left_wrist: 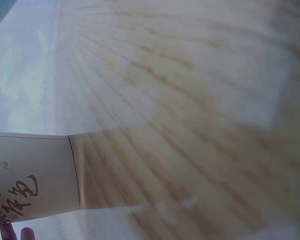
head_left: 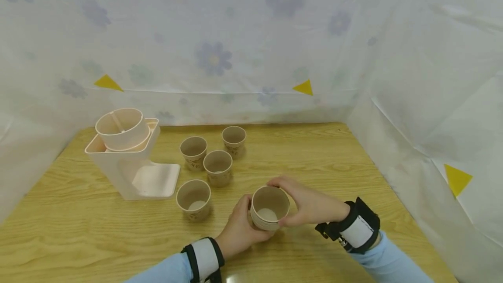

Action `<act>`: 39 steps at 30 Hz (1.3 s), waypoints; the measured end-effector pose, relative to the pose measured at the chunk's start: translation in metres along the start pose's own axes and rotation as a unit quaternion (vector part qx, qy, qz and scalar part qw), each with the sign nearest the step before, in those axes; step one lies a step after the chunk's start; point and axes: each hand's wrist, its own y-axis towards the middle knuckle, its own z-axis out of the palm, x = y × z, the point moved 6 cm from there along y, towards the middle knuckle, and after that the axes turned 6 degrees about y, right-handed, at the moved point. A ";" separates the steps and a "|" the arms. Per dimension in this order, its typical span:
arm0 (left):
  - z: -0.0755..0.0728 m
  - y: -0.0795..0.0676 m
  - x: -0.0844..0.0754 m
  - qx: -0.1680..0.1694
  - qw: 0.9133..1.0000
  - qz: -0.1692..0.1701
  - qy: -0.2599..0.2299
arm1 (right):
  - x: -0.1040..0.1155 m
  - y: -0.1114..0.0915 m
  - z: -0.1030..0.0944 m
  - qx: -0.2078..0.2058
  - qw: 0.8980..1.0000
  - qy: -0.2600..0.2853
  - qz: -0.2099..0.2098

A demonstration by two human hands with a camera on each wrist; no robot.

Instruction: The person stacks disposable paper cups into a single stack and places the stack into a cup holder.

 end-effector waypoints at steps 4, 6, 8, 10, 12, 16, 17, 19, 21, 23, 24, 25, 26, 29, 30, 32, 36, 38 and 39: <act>0.000 0.000 0.000 0.000 1.000 -0.001 -0.007 | -0.019 -0.004 0.001 0.019 0.998 0.048 0.032; 0.000 0.000 0.000 -0.002 1.000 -0.001 -0.006 | -0.029 -0.003 0.006 0.024 0.997 0.069 0.034; 0.000 0.000 0.000 -0.004 1.000 0.000 -0.003 | -0.038 -0.001 0.013 0.029 0.995 0.096 0.027; 0.000 0.000 0.000 -0.006 1.000 0.002 0.000 | -0.045 0.001 0.023 0.032 0.991 0.126 0.023; 0.000 0.001 0.000 -0.008 1.000 0.003 0.004 | -0.050 0.003 0.031 0.031 0.988 0.153 0.019; 0.000 0.001 -0.001 -0.008 1.000 0.003 0.004 | -0.055 0.004 0.039 0.005 0.986 0.165 0.011; 0.000 0.001 -0.001 -0.006 1.000 0.002 0.003 | -0.056 0.004 0.040 -0.003 0.986 0.166 0.009; -0.001 0.000 -0.003 -0.001 1.000 -0.004 0.001 | -0.056 0.003 0.040 -0.016 0.985 0.169 0.007; -0.003 -0.002 -0.005 0.002 1.000 -0.020 0.009 | -0.056 0.003 0.041 -0.024 0.985 0.172 0.005; -0.010 -0.007 -0.009 0.002 0.999 -0.042 0.019 | -0.056 0.003 0.041 -0.027 0.984 0.175 0.002; -0.014 -0.010 -0.012 0.001 0.998 -0.051 0.026 | -0.056 0.003 0.041 -0.027 0.984 0.176 0.003; -0.022 -0.013 -0.017 -0.004 0.998 -0.054 0.038 | -0.056 0.003 0.041 -0.027 0.984 0.176 0.003; -0.031 -0.016 -0.022 -0.014 0.997 -0.053 0.056 | -0.056 0.004 0.041 -0.027 0.984 0.177 0.003; -0.066 -0.022 -0.041 -0.056 0.988 -0.021 0.140 | -0.056 0.005 0.041 -0.028 0.983 0.181 0.006; -0.080 -0.023 -0.047 -0.075 0.979 -0.006 0.189 | -0.056 0.006 0.041 -0.029 0.983 0.183 0.008; -0.106 -0.023 -0.052 -0.107 0.953 0.002 0.285 | -0.057 0.005 0.041 -0.033 0.983 0.179 0.014; -0.140 -0.022 -0.039 -0.082 0.909 -0.044 0.405 | -0.058 0.003 0.041 -0.035 0.984 0.171 0.021; -0.147 -0.022 -0.029 -0.048 0.902 -0.077 0.422 | -0.058 0.003 0.042 -0.033 0.984 0.172 0.018; -0.149 -0.022 -0.024 -0.037 0.900 -0.089 0.425 | -0.058 0.003 0.042 -0.031 0.984 0.176 0.014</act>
